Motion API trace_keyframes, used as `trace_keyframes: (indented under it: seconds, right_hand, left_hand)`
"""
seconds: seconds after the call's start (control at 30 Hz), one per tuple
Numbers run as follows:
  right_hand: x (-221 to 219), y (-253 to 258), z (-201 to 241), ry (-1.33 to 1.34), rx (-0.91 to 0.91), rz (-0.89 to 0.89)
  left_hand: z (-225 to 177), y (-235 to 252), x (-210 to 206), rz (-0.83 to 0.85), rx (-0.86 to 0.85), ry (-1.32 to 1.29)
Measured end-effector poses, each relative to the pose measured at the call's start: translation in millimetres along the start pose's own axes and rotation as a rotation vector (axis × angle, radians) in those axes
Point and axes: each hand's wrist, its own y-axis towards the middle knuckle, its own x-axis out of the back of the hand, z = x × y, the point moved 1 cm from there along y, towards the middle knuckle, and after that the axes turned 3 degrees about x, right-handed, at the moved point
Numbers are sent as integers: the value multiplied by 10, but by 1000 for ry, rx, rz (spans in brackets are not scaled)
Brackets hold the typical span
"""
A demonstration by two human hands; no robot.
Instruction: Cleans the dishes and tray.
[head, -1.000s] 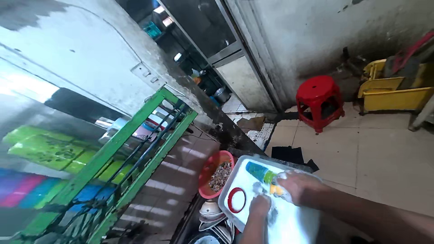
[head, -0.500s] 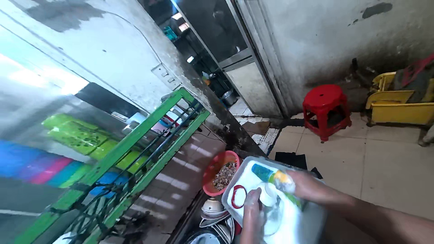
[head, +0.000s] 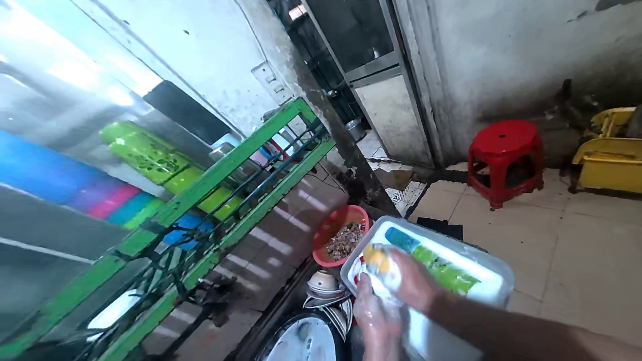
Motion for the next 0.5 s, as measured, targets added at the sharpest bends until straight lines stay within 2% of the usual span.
trace_keyframes:
  seconds: [0.07,0.1,0.2,0.27,0.33,0.4,0.43,0.5]
  right_hand:
    - [-128,-152,66,-84,118,54]
    - [-119,-137,44,-23,85,46]
    - [159,153,-67,334,-210,-43]
    - [334,300,-90,397,-252,-81]
    - [477,261,84,259,-178,-56]
    - [477,198,217,138,-105,23]
    - [433,184,211,146,-117,81]
    - [355,199,90,179,-206,172]
  left_hand:
    - [-49,59,73,-46,-26,67]
    - [-46,45,86,-21,-20,88]
    - [9,-51,139,200,-83,131]
    - [69,28,240,352,-119,98]
    - [115,182,358,361,-6,75]
    - [105,286,323,278,247,-31]
    - [94,298,280,253,330,-58]
    - [47,292,174,215,381,-69]
